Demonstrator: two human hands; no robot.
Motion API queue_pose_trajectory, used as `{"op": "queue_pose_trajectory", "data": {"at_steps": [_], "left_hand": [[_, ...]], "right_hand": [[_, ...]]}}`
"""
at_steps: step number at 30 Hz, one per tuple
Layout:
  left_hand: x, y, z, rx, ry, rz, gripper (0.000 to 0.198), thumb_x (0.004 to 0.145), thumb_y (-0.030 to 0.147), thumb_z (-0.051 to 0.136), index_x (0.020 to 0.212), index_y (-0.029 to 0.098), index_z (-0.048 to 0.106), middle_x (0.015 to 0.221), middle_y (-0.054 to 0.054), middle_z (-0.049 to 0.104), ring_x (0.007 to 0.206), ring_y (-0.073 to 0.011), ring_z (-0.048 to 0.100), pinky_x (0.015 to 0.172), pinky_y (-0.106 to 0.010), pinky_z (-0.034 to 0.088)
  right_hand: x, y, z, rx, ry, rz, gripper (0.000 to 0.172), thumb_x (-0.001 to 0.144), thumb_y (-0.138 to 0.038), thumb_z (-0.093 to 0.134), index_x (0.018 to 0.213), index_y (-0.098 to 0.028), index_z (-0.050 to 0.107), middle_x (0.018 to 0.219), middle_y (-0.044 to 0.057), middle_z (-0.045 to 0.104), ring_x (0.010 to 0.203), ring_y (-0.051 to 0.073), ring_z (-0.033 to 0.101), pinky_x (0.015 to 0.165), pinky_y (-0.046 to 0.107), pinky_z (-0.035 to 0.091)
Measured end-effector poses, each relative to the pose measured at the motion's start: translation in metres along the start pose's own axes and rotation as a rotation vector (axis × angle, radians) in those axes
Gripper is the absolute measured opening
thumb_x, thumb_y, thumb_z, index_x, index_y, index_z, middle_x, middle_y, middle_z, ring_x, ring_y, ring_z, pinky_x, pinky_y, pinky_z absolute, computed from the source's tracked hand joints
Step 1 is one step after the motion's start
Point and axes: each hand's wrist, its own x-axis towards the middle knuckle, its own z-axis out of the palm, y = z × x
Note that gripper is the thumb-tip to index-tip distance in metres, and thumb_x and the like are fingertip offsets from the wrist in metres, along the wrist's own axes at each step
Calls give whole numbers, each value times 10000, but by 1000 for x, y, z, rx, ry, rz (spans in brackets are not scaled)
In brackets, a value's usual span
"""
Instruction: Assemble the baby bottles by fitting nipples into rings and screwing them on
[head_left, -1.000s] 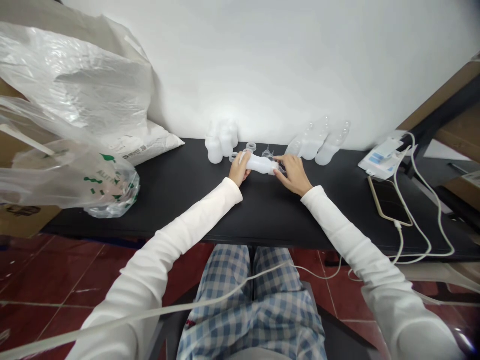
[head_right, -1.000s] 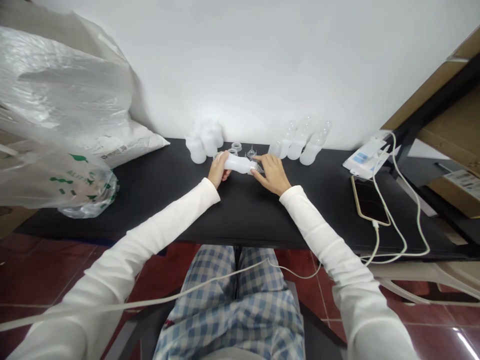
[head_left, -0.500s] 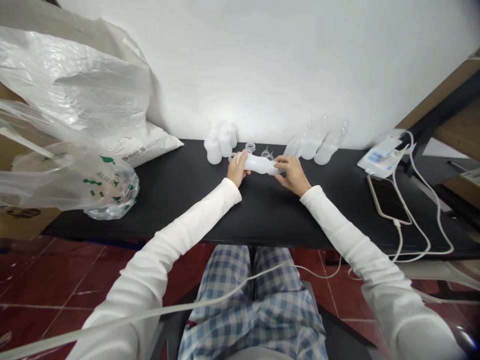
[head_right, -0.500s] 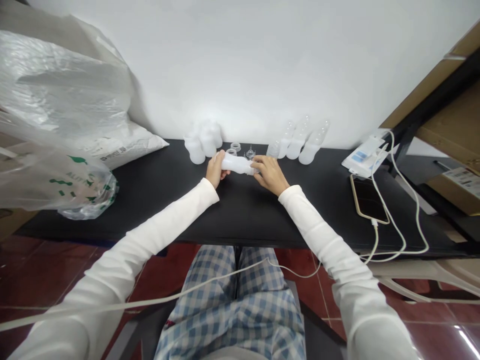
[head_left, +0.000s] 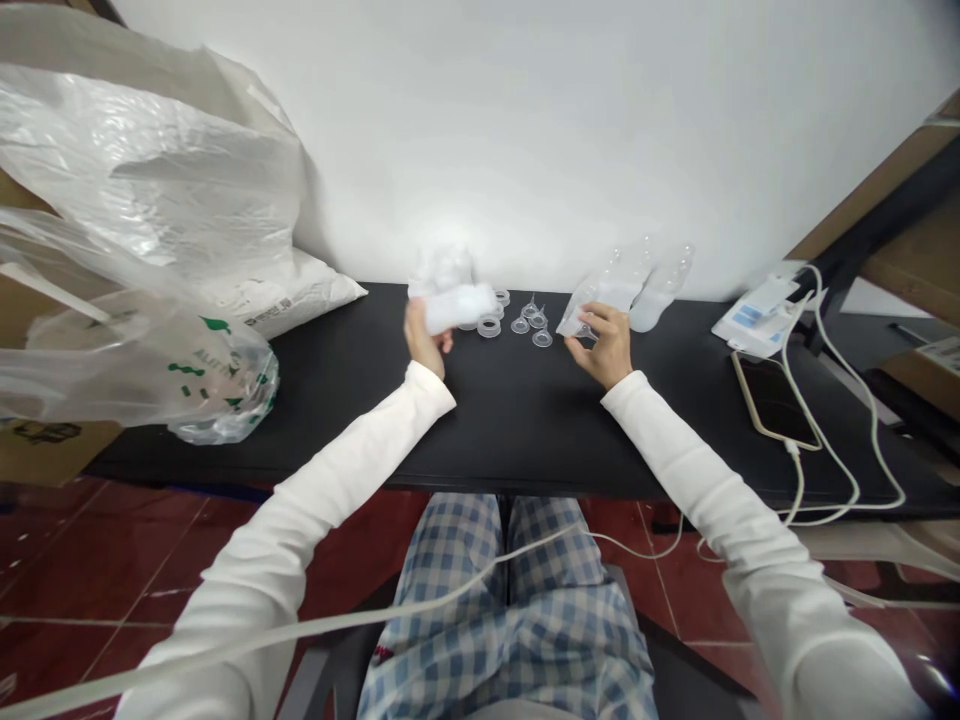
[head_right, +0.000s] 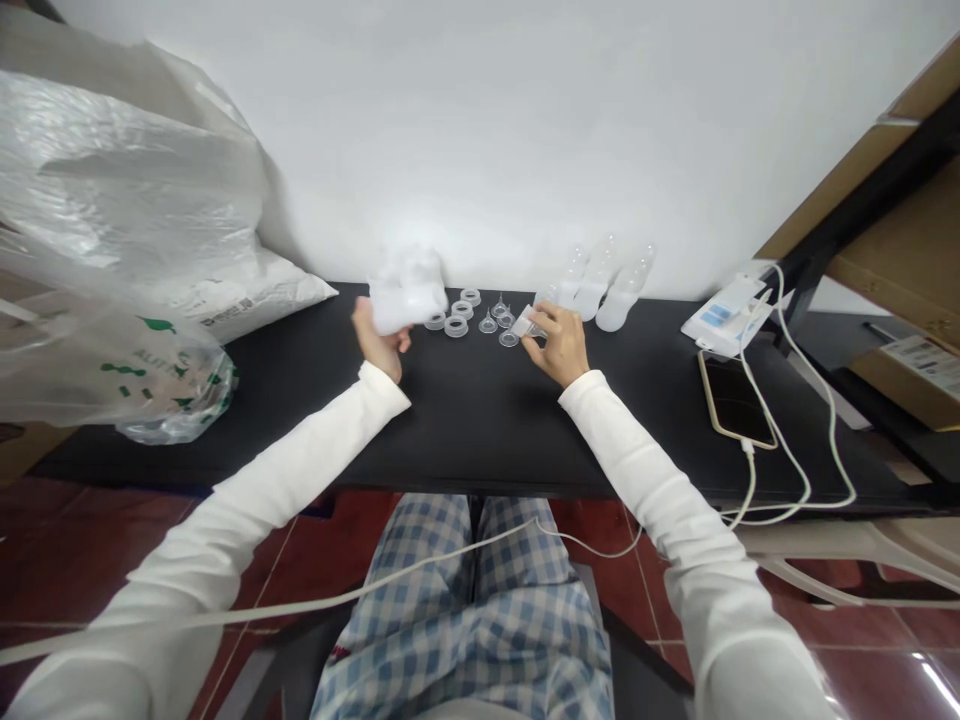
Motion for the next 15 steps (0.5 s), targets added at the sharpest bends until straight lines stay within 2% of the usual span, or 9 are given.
{"op": "queue_pose_trajectory", "data": {"at_steps": [3, 5, 8, 10, 12, 15], "left_hand": [[19, 9, -17, -34, 315, 292, 439, 994, 634, 337, 1143, 231, 426, 1101, -66, 605, 842, -136, 652, 543, -203, 448], [38, 12, -29, 33, 422, 378, 369, 992, 565, 454, 1168, 247, 390, 1305, -100, 546, 1098, -165, 653, 749, -241, 552], [68, 6, -43, 152, 427, 319, 462, 922, 417, 660, 1223, 245, 354, 1349, -126, 541, 1225, -173, 627, 1005, -309, 537], [84, -2, -51, 211, 416, 256, 540, 855, 272, 734, 1233, 224, 351, 1366, -151, 544, 1243, -173, 624, 1048, -309, 518], [95, -11, -58, 291, 342, 181, 532, 782, 148, 759, 1176, 199, 406, 1346, -158, 573, 1216, -182, 644, 1057, -307, 513], [103, -20, -67, 440, 231, 191, 523, 719, 130, 799, 1124, 204, 475, 1274, -115, 645, 1169, -199, 674, 1077, -340, 503]], "right_hand": [[1, -5, 5, -1, 44, 23, 401, 905, -423, 647, 1225, -240, 489, 1162, 154, 641, 1050, 324, 637, 882, 539, 500], [1, -9, 6, 10, 35, 45, 456, 908, -470, 649, 1251, -219, 485, 1141, 159, 635, 1010, 316, 643, 867, 525, 510], [2, -14, 5, 50, -16, 77, 476, 908, -489, 650, 1251, -193, 502, 1109, 156, 629, 974, 312, 646, 863, 520, 510], [2, -16, 4, 78, -46, 84, 477, 906, -482, 655, 1250, -183, 514, 1099, 152, 626, 975, 314, 645, 872, 518, 507], [3, -17, 4, 85, -56, 80, 467, 911, -479, 652, 1248, -182, 525, 1079, 142, 629, 978, 309, 644, 881, 513, 508], [4, -18, 4, 77, -61, 66, 448, 928, -487, 631, 1247, -185, 539, 1043, 127, 641, 971, 297, 643, 884, 502, 513]]}}
